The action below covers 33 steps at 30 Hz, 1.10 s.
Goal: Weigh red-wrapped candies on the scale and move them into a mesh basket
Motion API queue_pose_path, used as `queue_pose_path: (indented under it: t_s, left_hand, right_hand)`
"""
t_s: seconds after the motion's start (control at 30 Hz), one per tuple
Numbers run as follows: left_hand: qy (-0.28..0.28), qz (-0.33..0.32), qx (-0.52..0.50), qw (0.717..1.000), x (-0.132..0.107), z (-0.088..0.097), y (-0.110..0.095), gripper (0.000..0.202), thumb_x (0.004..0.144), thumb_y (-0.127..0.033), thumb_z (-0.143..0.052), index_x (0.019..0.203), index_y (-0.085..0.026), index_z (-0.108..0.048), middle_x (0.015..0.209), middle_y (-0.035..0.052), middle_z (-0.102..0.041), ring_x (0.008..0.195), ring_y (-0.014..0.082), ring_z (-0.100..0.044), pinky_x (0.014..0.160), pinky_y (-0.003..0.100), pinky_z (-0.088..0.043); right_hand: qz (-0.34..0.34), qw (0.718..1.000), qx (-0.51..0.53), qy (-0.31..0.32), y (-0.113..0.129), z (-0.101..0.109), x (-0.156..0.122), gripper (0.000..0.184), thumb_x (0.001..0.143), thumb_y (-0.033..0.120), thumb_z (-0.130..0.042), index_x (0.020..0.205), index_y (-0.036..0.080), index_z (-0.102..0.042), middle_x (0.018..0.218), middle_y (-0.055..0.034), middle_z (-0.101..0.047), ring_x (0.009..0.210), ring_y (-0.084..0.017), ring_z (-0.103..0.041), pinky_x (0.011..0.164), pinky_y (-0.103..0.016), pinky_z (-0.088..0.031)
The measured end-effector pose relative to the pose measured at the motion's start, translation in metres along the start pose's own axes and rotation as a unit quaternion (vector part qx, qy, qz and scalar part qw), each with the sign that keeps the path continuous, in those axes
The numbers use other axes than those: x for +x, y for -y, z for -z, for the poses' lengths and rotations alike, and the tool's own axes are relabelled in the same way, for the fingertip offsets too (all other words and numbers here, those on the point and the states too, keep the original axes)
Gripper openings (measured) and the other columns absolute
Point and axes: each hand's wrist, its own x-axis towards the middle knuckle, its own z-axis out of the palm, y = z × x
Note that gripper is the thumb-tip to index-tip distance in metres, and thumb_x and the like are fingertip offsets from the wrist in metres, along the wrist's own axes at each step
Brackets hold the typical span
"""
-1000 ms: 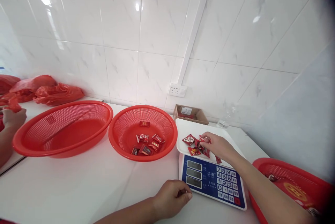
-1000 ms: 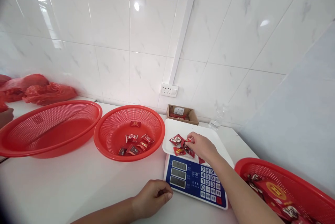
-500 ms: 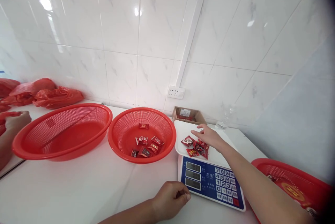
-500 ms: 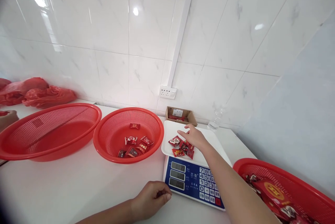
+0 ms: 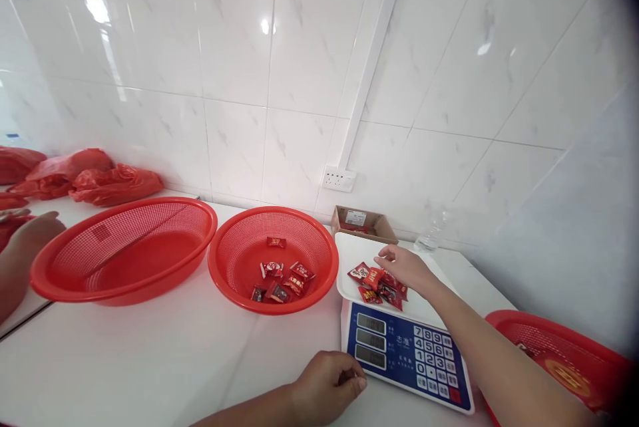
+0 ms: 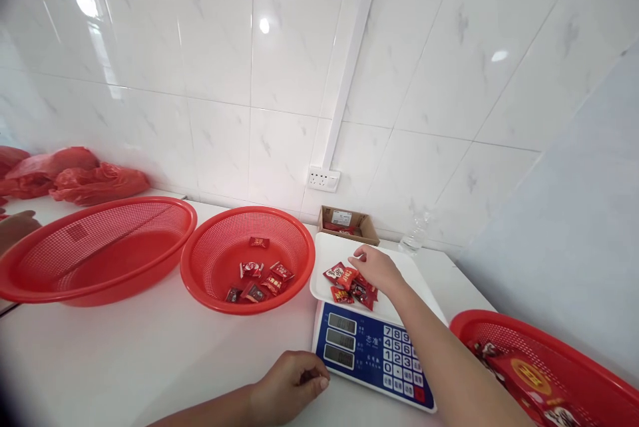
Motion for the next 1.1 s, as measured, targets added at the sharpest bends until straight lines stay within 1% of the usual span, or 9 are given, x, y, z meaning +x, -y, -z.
queue_pose_path:
  t_s: [0.1,0.2,0.37,0.5,0.63,0.7,0.9,1.0,1.1]
  left_hand:
    - [0.001,-0.005,0.000,1.000,0.002,0.000,0.002,0.024,0.080,-0.031,-0.049,0.084,-0.014,-0.065,0.067,-0.0007,-0.053,0.059,0.0083,-0.042,0.053,0.016,-0.032]
    - [0.015,-0.011,0.002,1.000,0.006,0.000,0.008,0.023,0.077,-0.028,-0.051,0.084,-0.013,-0.066,0.064,-0.0008,-0.051,0.057,0.0077,-0.040,0.050,0.016,-0.030]
    - [0.014,-0.023,-0.005,1.000,0.009,0.001,0.016,0.024,0.075,-0.028,-0.052,0.087,-0.012,-0.067,0.065,-0.0003,-0.052,0.056,0.0074,-0.040,0.049,0.015,-0.029]
    - [0.012,-0.018,-0.005,1.000,0.009,0.002,0.014,0.025,0.075,-0.029,-0.053,0.087,-0.013,-0.067,0.067,0.0005,-0.054,0.057,0.0077,-0.041,0.049,0.015,-0.030]
    - [0.015,-0.006,-0.001,1.000,0.009,0.002,0.012,0.024,0.075,-0.027,-0.052,0.086,-0.013,-0.067,0.067,0.0005,-0.054,0.057,0.0077,-0.041,0.050,0.015,-0.030]
    - [0.010,-0.011,0.002,1.000,0.009,0.002,0.012,0.023,0.075,-0.027,-0.052,0.086,-0.013,-0.067,0.066,0.0000,-0.054,0.057,0.0075,-0.041,0.050,0.015,-0.031]
    - [0.012,-0.013,-0.002,1.000,0.010,0.002,0.012,0.023,0.075,-0.027,-0.053,0.086,-0.012,-0.067,0.063,-0.0007,-0.051,0.054,0.0068,-0.039,0.048,0.015,-0.029]
    - [0.015,-0.020,0.013,1.000,0.009,0.002,0.011,0.023,0.076,-0.027,-0.052,0.087,-0.013,-0.067,0.064,-0.0006,-0.053,0.055,0.0069,-0.039,0.048,0.015,-0.029]
    - [0.017,-0.024,0.024,0.999,0.009,0.002,0.013,0.024,0.077,-0.029,-0.052,0.088,-0.014,-0.067,0.067,-0.0001,-0.055,0.056,0.0074,-0.041,0.050,0.015,-0.030]
  right_hand:
    - [0.047,0.998,-0.005,0.033,0.001,-0.003,-0.004,0.015,0.070,0.030,-0.056,0.083,0.023,-0.060,0.084,0.0000,-0.067,0.077,-0.016,-0.060,0.065,-0.025,-0.040]
    - [0.070,0.996,-0.015,0.050,0.000,-0.009,-0.008,0.010,0.067,0.022,-0.057,0.074,0.025,-0.063,0.071,0.0027,-0.066,0.067,-0.015,-0.060,0.060,-0.024,-0.039]
    - [0.070,0.997,-0.016,0.015,-0.001,-0.015,-0.005,0.011,0.068,0.028,-0.055,0.068,0.026,-0.066,0.067,-0.0001,-0.066,0.064,-0.018,-0.058,0.057,-0.027,-0.035]
    - [0.052,0.995,0.031,-0.073,0.003,-0.007,0.005,0.023,0.074,0.040,-0.048,0.074,0.023,-0.065,0.075,-0.0027,-0.066,0.069,-0.019,-0.058,0.060,-0.028,-0.039]
    - [0.009,0.971,0.088,-0.221,0.011,-0.003,0.015,0.048,0.085,0.044,-0.019,0.101,0.017,-0.056,0.099,-0.0100,-0.063,0.088,-0.021,-0.057,0.072,-0.031,-0.042]
    - [0.002,0.962,0.098,-0.256,0.013,-0.011,0.018,0.053,0.086,0.043,-0.013,0.105,0.014,-0.053,0.106,-0.0140,-0.060,0.096,-0.023,-0.054,0.078,-0.033,-0.041]
    - [0.066,0.980,0.065,-0.175,-0.004,-0.048,0.013,0.043,0.082,0.040,-0.028,0.089,0.015,-0.062,0.097,-0.0131,-0.065,0.095,-0.023,-0.055,0.086,-0.033,-0.040]
    - [0.079,0.986,0.039,-0.142,-0.012,-0.051,0.007,0.044,0.084,0.040,-0.027,0.091,0.015,-0.063,0.098,-0.0128,-0.065,0.094,-0.023,-0.056,0.086,-0.035,-0.040]
    - [0.095,0.990,0.012,-0.107,-0.011,-0.046,0.001,0.044,0.085,0.041,-0.030,0.101,0.016,-0.062,0.109,-0.0107,-0.062,0.103,-0.022,-0.054,0.092,-0.034,-0.038]
